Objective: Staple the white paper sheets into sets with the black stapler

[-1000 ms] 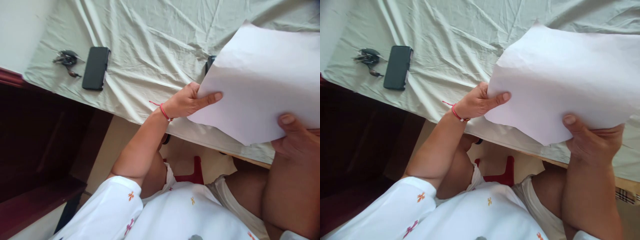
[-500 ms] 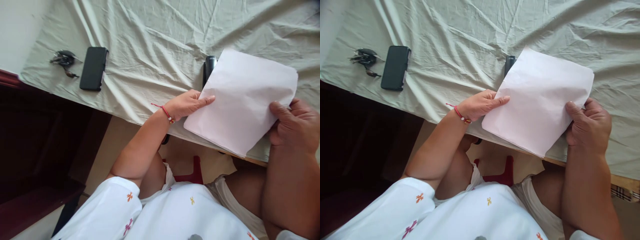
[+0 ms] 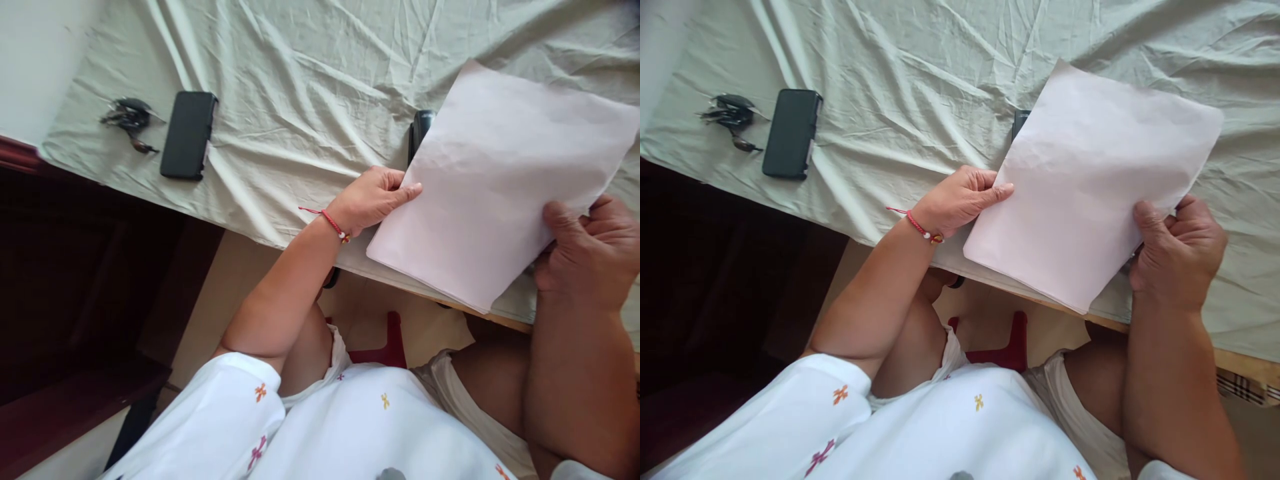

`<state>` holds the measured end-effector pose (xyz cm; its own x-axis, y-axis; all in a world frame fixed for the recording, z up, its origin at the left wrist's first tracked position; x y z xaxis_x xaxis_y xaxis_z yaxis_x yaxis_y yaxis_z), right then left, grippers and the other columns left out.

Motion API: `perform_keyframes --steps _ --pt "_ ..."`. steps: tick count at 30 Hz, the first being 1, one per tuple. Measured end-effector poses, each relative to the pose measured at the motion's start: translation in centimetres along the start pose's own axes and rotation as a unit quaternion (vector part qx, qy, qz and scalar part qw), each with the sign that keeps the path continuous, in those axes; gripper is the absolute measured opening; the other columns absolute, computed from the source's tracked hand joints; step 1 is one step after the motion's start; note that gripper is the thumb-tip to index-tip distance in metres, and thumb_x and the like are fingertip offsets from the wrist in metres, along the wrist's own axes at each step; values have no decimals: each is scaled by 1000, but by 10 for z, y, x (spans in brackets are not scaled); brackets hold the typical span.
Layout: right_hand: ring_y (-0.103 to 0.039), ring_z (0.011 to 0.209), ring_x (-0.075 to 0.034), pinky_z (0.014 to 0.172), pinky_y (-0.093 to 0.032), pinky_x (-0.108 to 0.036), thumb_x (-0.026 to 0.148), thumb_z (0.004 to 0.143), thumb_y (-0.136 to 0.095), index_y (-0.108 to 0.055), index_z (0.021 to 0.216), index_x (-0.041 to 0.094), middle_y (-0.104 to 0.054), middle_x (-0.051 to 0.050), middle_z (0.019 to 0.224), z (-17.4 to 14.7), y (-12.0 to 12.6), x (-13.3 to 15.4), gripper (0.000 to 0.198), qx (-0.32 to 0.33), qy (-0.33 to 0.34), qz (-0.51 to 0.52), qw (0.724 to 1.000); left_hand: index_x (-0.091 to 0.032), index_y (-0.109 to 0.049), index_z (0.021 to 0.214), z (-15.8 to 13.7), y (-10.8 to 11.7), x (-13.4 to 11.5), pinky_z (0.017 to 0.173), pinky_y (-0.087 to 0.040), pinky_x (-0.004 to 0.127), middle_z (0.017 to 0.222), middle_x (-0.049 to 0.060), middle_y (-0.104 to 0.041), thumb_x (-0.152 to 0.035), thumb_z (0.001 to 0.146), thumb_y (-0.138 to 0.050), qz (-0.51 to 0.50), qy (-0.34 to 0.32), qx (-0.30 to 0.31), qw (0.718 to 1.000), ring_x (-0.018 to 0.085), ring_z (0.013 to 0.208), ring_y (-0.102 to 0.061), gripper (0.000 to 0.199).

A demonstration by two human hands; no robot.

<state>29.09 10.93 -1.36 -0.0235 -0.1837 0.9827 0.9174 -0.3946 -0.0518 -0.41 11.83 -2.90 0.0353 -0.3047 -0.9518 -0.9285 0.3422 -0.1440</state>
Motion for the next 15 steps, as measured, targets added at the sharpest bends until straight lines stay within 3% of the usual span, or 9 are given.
perform_keyframes --steps 3,8,15 --pt "-66 73 -14 81 -60 -38 16 62 -83 -80 92 15 -77 -4 89 3 5 -2 30 -18 4 1 1000 -15 -67 81 -2 12 -9 72 -50 27 76 1 -66 -32 92 -69 98 -7 -48 994 12 75 -62 20" --pt "-66 67 -14 69 -60 -35 13 61 -86 -79 84 14 -77 -6 84 9 11 -10 25 -40 -8 -7 999 -14 -69 83 -10 25 -16 73 -49 25 80 2 -69 -18 82 -69 146 -42 -97 984 12 78 -61 4" --pt "-66 59 -13 61 -54 -32 4 62 -84 -82 79 14 -78 -7 79 14 17 -11 20 -60 -8 -52 997 -14 -63 73 -23 12 -14 64 -43 23 68 -1 -61 -23 87 -70 127 8 -21 992 8 65 -55 17"
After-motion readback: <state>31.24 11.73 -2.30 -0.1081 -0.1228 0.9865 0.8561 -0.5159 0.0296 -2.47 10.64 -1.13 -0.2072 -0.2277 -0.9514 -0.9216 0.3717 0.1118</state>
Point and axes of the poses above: each hand's wrist, its own z-axis towards the middle knuckle, its own y-axis out of the back of the hand, x = y × z, the point moved 9 cm from there along z, towards the middle knuckle
